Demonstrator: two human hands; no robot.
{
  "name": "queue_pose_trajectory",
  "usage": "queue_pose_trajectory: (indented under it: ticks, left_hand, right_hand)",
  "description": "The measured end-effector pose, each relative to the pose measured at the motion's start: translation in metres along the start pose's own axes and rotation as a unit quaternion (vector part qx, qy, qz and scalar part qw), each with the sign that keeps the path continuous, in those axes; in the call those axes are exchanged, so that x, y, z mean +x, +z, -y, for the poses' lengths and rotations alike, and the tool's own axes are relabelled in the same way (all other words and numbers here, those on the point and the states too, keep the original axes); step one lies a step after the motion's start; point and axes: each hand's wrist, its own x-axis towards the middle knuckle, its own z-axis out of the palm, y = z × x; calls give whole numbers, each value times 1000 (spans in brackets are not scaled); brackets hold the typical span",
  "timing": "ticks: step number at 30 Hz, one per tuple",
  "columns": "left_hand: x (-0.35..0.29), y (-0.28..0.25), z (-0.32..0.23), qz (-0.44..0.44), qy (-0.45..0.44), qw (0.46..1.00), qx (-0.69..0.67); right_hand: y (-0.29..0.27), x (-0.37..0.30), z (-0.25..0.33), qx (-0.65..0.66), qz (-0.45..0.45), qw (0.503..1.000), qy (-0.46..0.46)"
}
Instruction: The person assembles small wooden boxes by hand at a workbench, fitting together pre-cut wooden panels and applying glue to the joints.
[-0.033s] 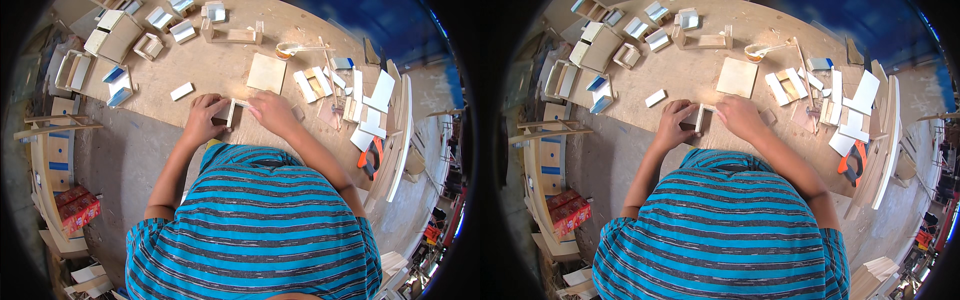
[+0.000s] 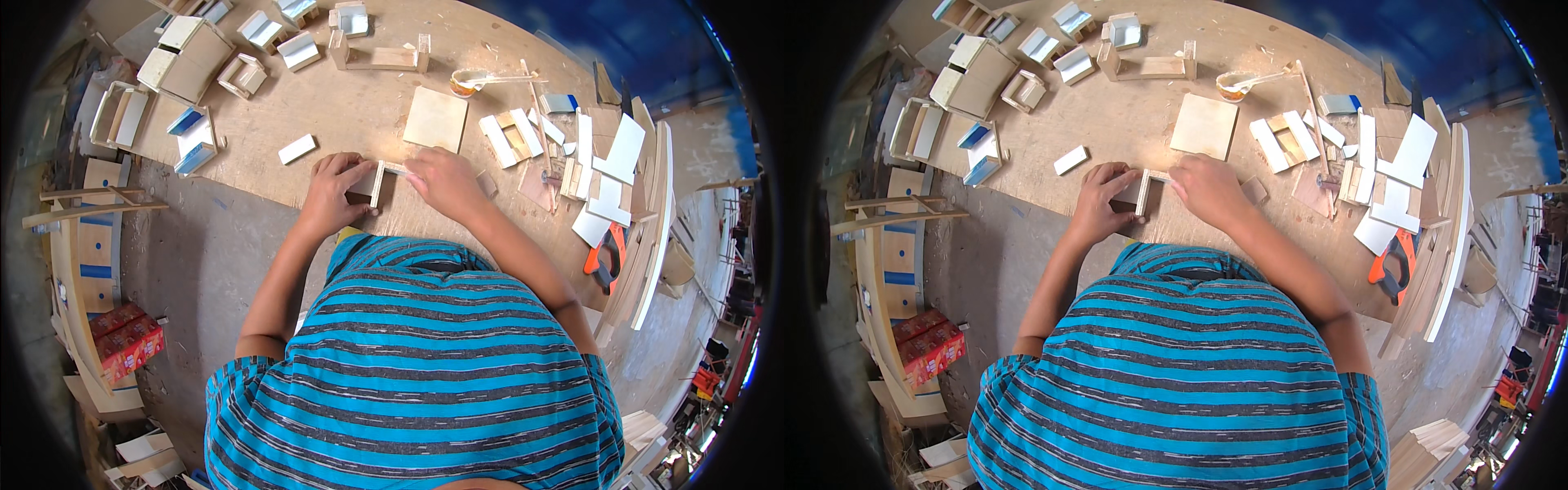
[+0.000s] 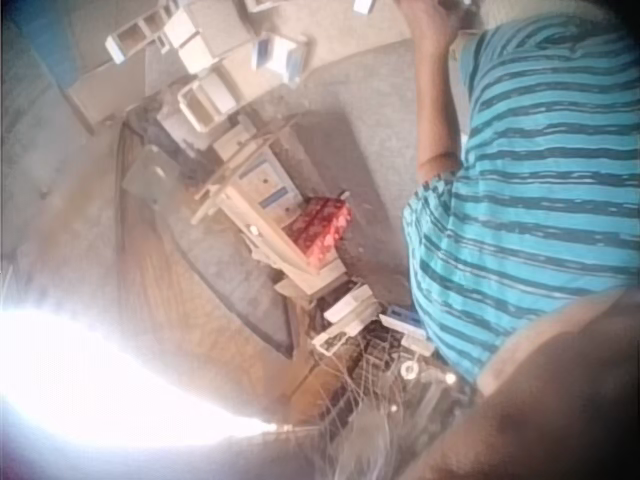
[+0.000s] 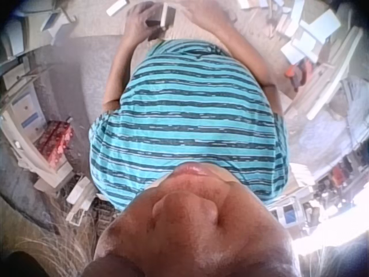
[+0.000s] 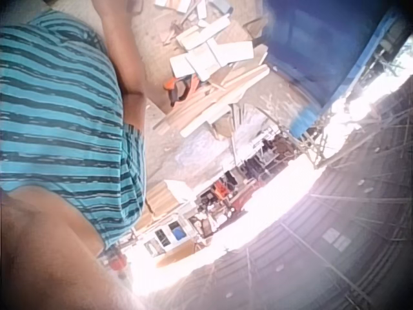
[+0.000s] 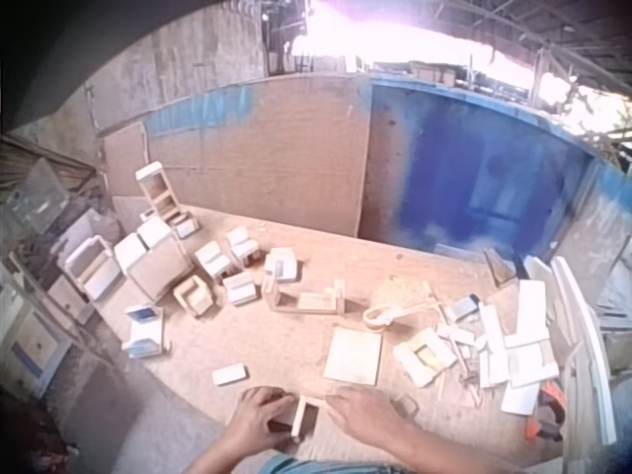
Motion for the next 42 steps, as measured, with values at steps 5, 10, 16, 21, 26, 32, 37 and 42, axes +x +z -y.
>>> queue_pose_trajectory:
  ticks: [5, 10, 16, 21, 26, 32, 37, 42]
  left_hand:
    - [1, 1, 0, -1, 5, 1000, 0]
    - [2, 2, 4, 6, 10, 1000, -8]
    - [4, -1, 4, 15, 19, 1000, -18]
    - [3, 0, 5, 16, 28, 999, -8]
    - [3, 0, 4, 11, 23, 1000, -4]
    - [1, -5, -7, -27, 2, 997, -71]
    - [-10, -23, 7, -22, -12, 1000, -11]
    - [-11, -28, 8, -2, -12, 1000, 10]
  right_hand:
    - [-3, 4, 0, -18, 33, 999, 3]
    - [-2, 4, 3, -27, 37, 999, 7]
    - [2, 2, 4, -28, -24, 999, -19]
    - [1, 2, 5, -33, -16, 999, -9]
    - [0, 3, 5, -38, -2, 999, -2]
    - [-7, -1, 6, 1, -5, 998, 60]
    - [-17, -10, 2, 22, 11, 995, 98]
    - [-18, -10, 4, 30, 33, 994, 96]
